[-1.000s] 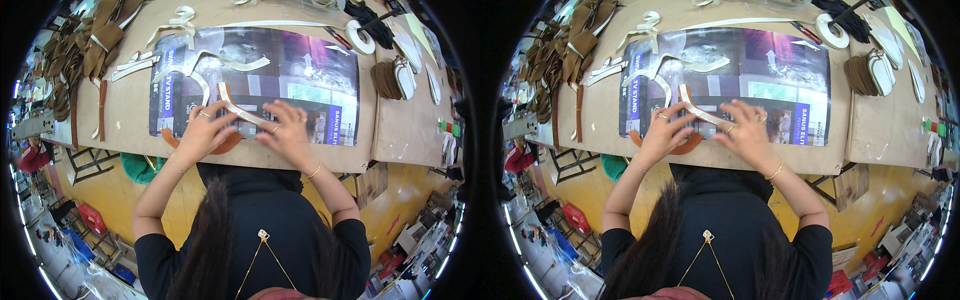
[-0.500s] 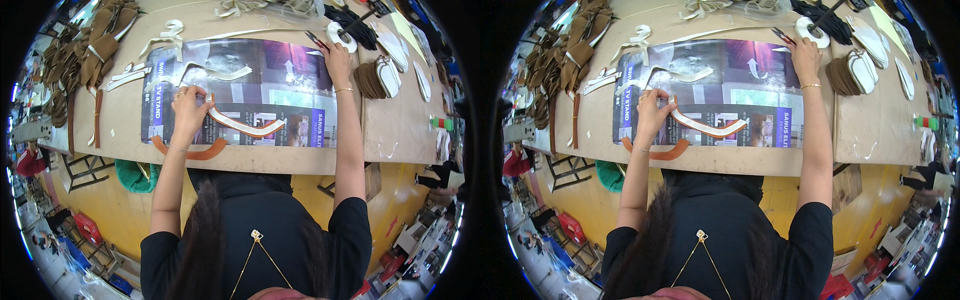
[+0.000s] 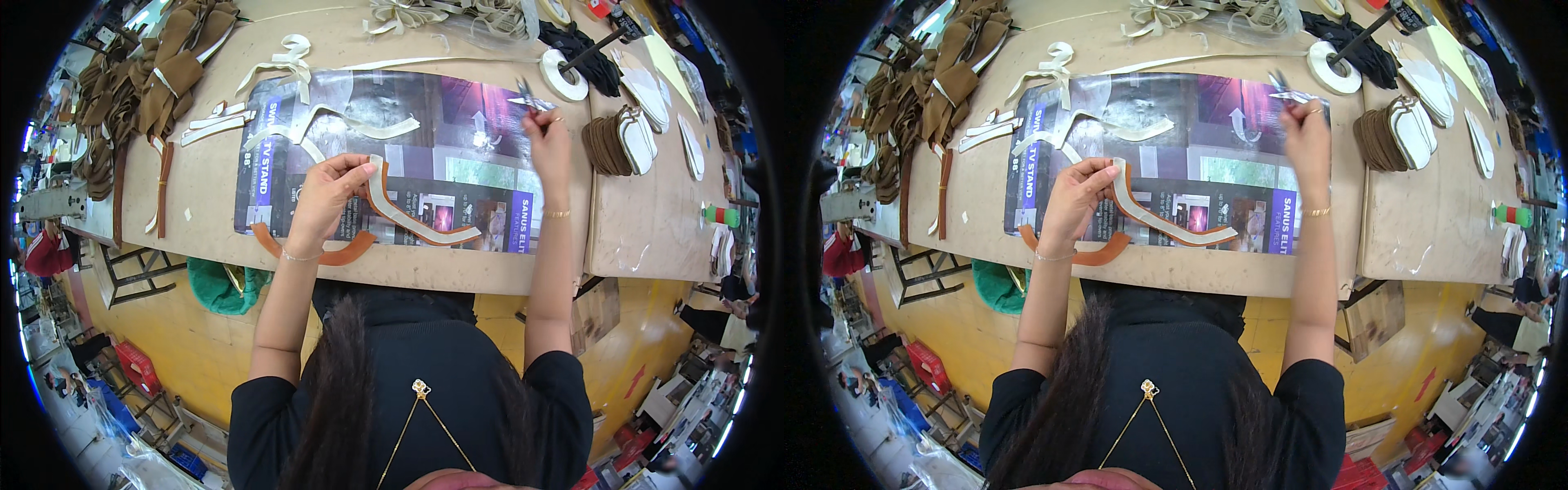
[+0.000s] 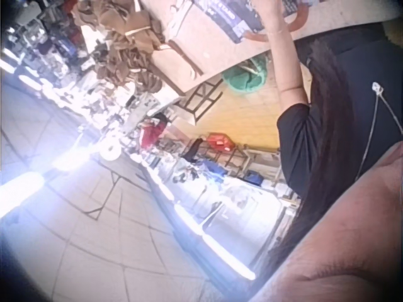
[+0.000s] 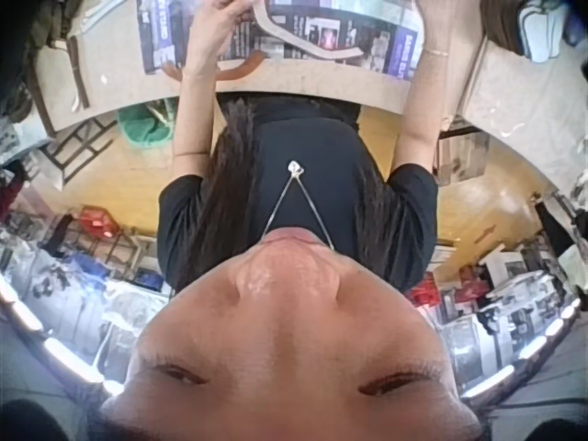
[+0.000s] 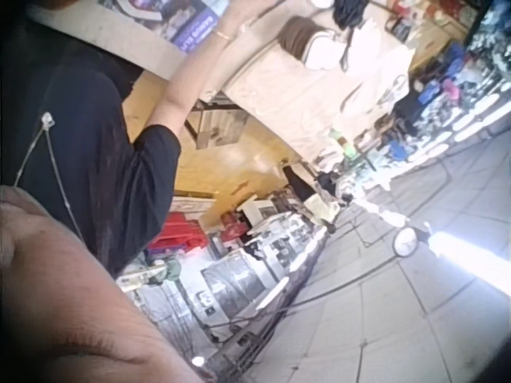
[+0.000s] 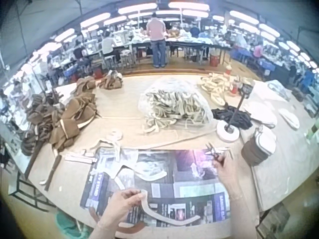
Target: The person aligns and folds curved fabric pieces on a worktable, then uses scissors to trim edges. She bundles trimmed pieces with a rubber band and places them into a plastic bag. She walks to a collection area and deposits the bag, then returns to the workstation.
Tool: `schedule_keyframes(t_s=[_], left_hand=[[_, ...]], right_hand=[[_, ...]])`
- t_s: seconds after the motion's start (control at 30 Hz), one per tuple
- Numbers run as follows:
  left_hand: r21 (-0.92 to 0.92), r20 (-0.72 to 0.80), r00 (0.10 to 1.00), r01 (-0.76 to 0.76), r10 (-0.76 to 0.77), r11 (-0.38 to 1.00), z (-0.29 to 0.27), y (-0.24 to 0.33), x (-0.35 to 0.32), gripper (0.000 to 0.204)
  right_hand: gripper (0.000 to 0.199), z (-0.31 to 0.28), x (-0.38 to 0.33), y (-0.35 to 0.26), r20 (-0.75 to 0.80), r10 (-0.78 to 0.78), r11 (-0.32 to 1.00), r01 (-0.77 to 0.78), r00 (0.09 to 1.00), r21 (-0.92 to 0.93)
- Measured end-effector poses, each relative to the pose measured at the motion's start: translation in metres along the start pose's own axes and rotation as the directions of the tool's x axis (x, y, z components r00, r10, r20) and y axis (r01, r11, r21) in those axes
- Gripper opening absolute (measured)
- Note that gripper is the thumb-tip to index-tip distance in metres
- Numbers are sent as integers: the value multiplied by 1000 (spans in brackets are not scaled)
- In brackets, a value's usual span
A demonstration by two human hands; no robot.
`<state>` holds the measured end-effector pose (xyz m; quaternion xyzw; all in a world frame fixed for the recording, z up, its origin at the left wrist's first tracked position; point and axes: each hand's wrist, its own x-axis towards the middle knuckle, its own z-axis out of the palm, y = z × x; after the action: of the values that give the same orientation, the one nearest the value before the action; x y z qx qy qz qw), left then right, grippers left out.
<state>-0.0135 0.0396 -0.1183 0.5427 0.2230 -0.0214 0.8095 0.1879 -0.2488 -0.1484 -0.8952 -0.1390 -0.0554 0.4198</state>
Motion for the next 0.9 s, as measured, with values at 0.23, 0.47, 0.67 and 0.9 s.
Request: schedule_keyframes(t_s=[0.23, 0.47, 0.67, 0.9], left_hand=[[-23, 11, 1000, -14, 15, 1000, 2, -1, -5, 20], [-44, 30, 999, -19, 20, 999, 4, 1, -9, 16], [-27, 77, 997, -1, 4, 1000, 5, -3, -9, 22], [-61, 130, 991, 42, -34, 997, 8, 0, -12, 20]], right_hand=[[37, 41, -87, -111, 480, 27, 914, -216, 877, 342], [36, 48, -110, -110, 434, -133, 850, -123, 891, 512], [32, 43, -111, -119, 361, -54, 867, -135, 931, 479], [29, 44, -111, -118, 327, -86, 902, -65, 941, 426]])
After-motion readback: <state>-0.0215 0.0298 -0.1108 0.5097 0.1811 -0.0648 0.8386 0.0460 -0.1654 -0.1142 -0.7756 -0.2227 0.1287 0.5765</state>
